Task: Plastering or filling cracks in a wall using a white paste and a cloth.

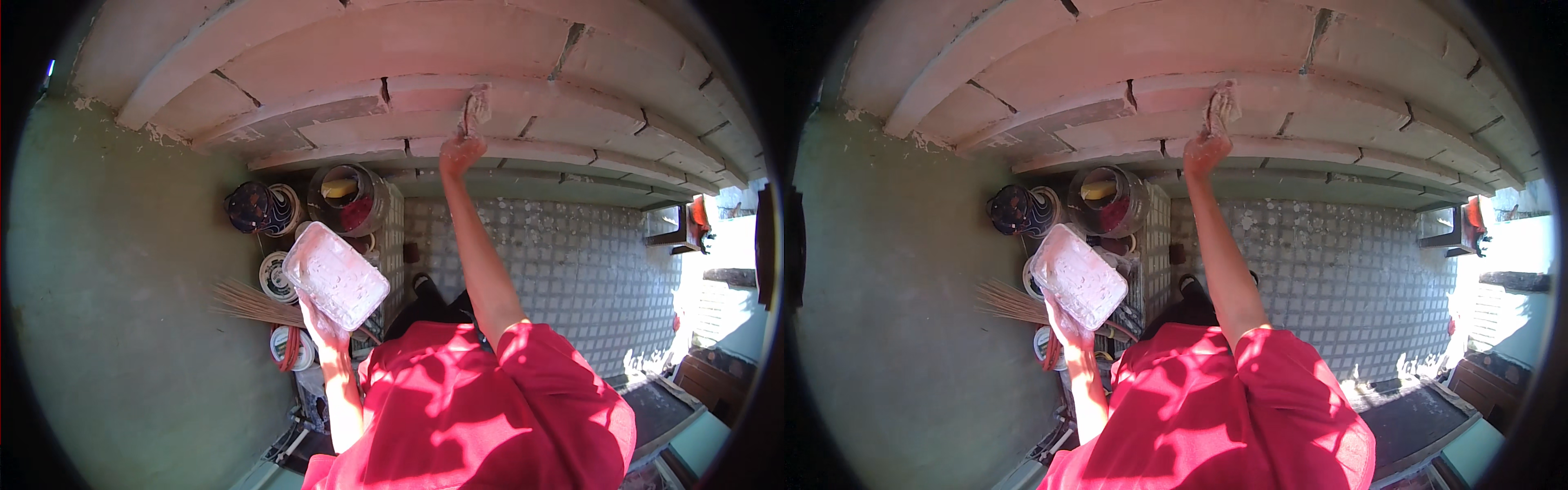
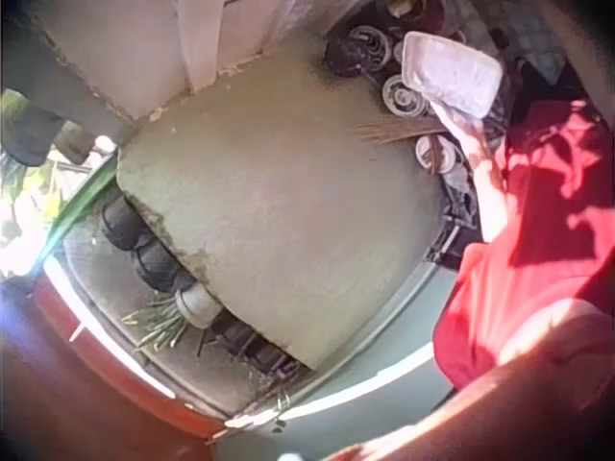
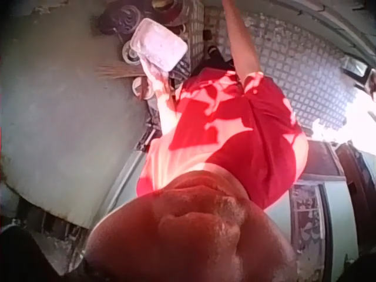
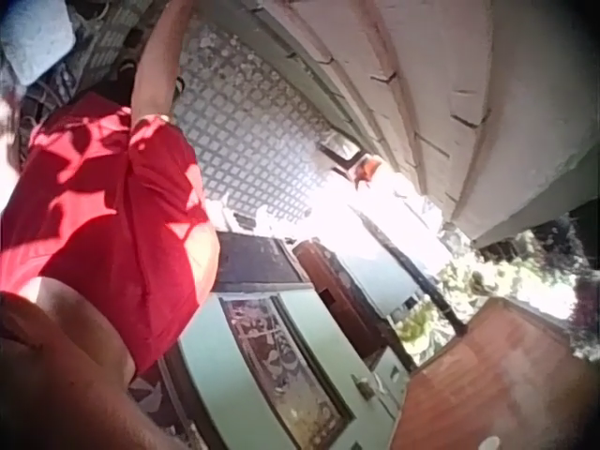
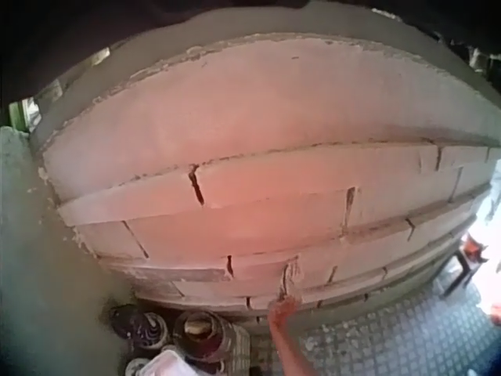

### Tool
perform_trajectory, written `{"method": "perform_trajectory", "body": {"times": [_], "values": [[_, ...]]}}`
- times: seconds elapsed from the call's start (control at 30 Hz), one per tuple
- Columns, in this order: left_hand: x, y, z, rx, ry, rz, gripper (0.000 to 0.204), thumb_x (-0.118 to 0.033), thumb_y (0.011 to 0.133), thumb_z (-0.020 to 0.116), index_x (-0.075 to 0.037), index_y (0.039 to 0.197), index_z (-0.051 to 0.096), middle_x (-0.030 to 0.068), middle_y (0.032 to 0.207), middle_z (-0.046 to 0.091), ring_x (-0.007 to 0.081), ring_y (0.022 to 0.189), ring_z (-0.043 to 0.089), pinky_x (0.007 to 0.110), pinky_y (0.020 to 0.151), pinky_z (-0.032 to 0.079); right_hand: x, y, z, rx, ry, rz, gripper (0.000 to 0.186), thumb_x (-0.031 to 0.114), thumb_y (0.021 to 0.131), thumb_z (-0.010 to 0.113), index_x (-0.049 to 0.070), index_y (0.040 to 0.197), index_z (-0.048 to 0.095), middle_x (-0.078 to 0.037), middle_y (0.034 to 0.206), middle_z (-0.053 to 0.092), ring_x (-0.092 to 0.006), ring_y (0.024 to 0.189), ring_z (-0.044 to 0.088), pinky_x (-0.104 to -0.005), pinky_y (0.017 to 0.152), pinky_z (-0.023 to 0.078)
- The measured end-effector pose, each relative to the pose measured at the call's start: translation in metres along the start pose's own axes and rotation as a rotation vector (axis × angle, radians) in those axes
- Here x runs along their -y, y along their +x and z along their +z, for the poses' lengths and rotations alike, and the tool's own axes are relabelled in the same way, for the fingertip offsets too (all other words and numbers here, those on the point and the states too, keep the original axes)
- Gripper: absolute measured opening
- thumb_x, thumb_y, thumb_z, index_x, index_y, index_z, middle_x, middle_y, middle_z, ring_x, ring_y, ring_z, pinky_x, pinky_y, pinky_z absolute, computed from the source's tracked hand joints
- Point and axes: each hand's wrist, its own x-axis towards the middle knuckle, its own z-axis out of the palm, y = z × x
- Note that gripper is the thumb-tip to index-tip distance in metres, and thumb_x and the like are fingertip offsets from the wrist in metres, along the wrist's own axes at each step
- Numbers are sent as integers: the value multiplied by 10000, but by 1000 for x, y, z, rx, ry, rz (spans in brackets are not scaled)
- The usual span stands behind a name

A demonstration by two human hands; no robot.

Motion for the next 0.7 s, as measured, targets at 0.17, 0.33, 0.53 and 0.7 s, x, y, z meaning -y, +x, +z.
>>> {"method": "perform_trajectory", "body": {"times": [0.17,0.33,0.53,0.7], "values": [[-6,5,-6,-30,63,-25,633,-460,908,477,-72,1380,311,95,1378,398,263,1237,413,419,1035,349,48,-55,25,176,167,-133,249,-22,733,516,-75,948,631,-260,882,626,-412,820,603,-418,722,467],[-7,13,-6,-5,53,-35,556,-408,939,431,-69,1368,332,98,1343,444,268,1198,466,441,1013,379,77,-69,-31,445,-30,97,207,42,798,559,-68,960,626,-261,888,624,-369,862,619,-371,769,481],[23,42,14,154,13,-135,513,-393,955,406,-49,1334,367,75,1307,482,202,1183,477,351,1010,369,150,-8,-144,601,543,497,238,28,846,582,-70,1062,595,-47,984,645,-102,850,568,-243,771,465],[41,53,32,209,-53,-242,500,-373,961,398,-42,1334,365,75,1300,484,192,1180,476,346,1008,372,193,-6,-172,970,329,414,358,65,817,598,-61,1151,564,-82,1106,609,-131,960,548,-279,843,444]]}}
